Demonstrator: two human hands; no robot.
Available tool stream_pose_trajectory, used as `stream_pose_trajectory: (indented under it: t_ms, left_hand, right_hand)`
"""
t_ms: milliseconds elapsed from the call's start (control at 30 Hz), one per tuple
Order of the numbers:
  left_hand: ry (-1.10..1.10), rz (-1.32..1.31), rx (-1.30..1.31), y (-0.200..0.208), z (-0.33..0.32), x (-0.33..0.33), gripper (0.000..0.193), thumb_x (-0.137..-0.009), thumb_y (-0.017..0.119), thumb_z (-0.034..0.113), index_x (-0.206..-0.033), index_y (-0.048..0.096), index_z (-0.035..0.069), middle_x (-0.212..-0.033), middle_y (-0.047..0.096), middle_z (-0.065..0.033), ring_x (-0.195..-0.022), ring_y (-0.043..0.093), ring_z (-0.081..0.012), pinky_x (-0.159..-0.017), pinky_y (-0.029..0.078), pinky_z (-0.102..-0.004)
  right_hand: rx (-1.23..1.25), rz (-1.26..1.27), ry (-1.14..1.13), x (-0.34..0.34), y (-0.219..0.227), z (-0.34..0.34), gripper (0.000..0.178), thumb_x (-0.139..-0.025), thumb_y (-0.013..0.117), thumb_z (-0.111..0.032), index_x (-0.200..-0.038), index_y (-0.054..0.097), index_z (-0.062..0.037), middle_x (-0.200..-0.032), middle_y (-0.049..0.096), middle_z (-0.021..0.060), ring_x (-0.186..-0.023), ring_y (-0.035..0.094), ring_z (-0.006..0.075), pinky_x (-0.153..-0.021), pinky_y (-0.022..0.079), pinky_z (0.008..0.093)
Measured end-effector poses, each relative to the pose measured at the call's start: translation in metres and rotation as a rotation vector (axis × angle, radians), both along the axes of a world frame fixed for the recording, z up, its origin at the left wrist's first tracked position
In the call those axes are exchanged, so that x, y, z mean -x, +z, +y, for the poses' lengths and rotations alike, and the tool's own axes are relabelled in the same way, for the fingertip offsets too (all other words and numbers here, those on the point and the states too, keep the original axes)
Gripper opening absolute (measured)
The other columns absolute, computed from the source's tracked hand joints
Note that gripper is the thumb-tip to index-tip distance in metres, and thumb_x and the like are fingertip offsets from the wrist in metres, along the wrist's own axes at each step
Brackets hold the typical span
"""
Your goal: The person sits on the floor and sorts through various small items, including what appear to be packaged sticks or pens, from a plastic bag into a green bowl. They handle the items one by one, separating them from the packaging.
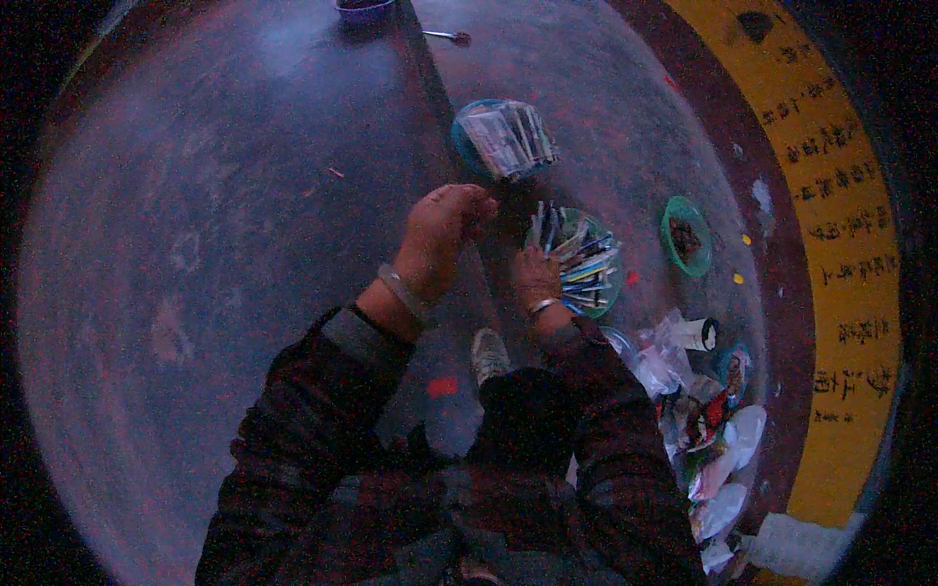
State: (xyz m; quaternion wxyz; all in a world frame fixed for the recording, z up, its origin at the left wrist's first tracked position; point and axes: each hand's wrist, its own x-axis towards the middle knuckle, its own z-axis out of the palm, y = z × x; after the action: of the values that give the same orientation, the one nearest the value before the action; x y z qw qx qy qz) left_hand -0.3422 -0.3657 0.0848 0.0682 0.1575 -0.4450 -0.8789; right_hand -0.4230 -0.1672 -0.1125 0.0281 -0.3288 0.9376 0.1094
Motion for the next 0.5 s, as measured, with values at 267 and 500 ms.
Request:
stream_pose_trajectory:
  t_ms: [267, 500]
  left_hand:
    - [0.037, -0.022, -0.028, 0.004, 0.0, 0.005, 0.024, -0.08, 0.049, 0.026, -0.087, 0.056, 0.004, -0.081, 0.058, -0.0053, -0.069, 0.053, -0.0142, -0.061, 0.041, -0.0255]
    - [0.147, -0.034, -0.059, -0.008, -0.018, 0.021, 0.023, -0.081, 0.048, 0.025, -0.086, 0.057, 0.004, -0.081, 0.059, -0.0055, -0.069, 0.052, -0.0138, -0.063, 0.041, -0.0261]
  right_hand:
    - [-0.125, 0.266, -0.224, 0.033, -0.035, 0.099, 0.034, -0.079, 0.044, -0.021, -0.111, 0.049, -0.0103, -0.123, 0.041, 0.0101, -0.116, 0.035, 0.0257, -0.094, 0.024, 0.0452]
    - [0.192, -0.293, -0.648, 0.112, -0.022, 0.028, 0.041, -0.073, 0.054, -0.031, -0.11, 0.052, -0.0147, -0.118, 0.048, 0.0105, -0.105, 0.047, 0.026, -0.083, 0.039, 0.0394]
